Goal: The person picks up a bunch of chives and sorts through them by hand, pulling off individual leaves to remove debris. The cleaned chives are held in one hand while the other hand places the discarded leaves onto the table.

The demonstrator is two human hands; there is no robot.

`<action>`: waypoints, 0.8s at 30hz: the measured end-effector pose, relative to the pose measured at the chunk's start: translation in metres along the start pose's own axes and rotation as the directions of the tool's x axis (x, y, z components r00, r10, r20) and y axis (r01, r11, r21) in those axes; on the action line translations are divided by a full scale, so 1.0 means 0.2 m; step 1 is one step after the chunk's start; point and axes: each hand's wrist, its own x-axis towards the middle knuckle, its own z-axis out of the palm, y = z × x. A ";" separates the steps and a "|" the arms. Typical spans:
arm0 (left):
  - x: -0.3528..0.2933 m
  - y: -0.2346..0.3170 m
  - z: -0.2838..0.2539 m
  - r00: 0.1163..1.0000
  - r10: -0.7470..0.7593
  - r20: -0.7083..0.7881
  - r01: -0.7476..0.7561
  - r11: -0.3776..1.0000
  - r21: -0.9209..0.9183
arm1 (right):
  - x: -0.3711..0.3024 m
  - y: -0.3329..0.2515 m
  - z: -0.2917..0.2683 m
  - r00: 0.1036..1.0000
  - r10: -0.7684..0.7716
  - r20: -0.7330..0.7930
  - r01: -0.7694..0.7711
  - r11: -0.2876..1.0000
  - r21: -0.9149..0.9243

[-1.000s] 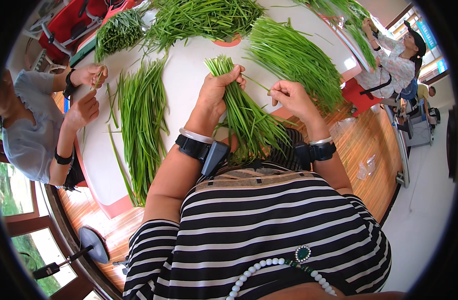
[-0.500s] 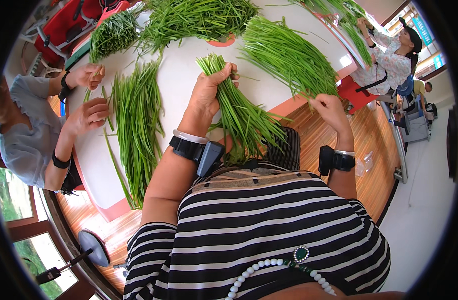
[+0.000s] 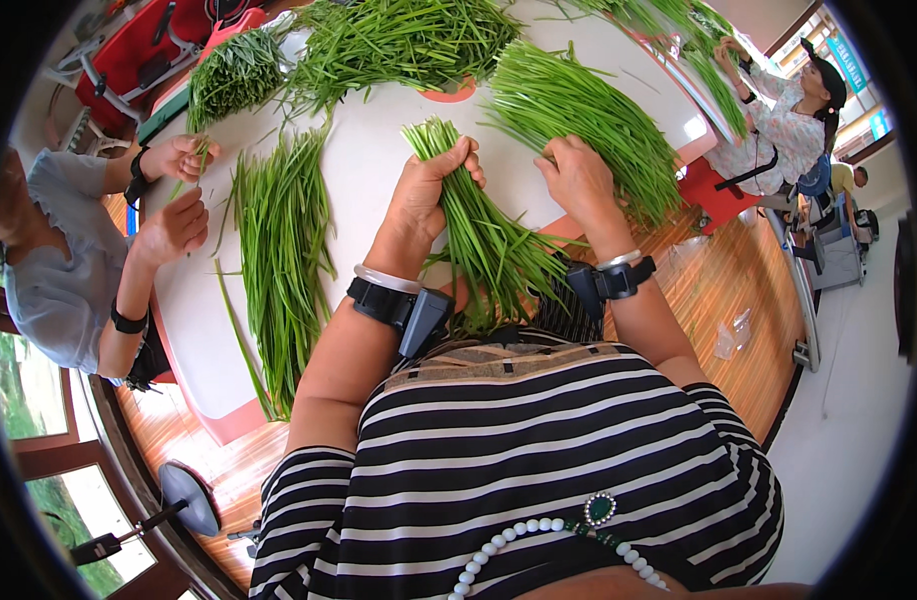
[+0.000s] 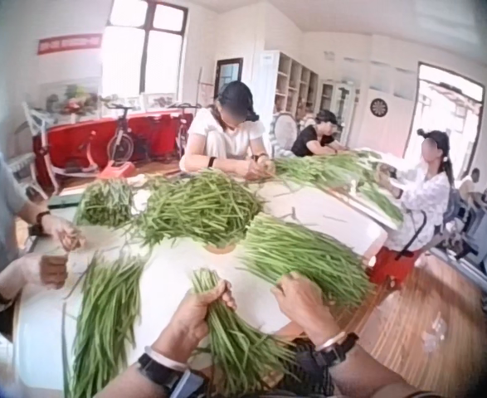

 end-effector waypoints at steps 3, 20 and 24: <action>0.00 0.01 0.01 1.000 -0.010 -0.028 0.010 1.000 -0.005 | 0.03 0.05 0.07 0.999 -0.002 -0.050 -0.001 0.998 -0.059; 0.00 0.00 -0.02 0.995 -0.034 -0.093 0.038 0.998 0.047 | -0.13 -0.21 -0.03 0.988 -0.022 0.154 -0.085 0.754 0.652; 0.01 0.02 -0.03 0.993 -0.029 -0.113 0.030 0.999 0.013 | -0.13 -0.05 -0.06 0.927 -0.072 0.367 -0.283 0.508 0.814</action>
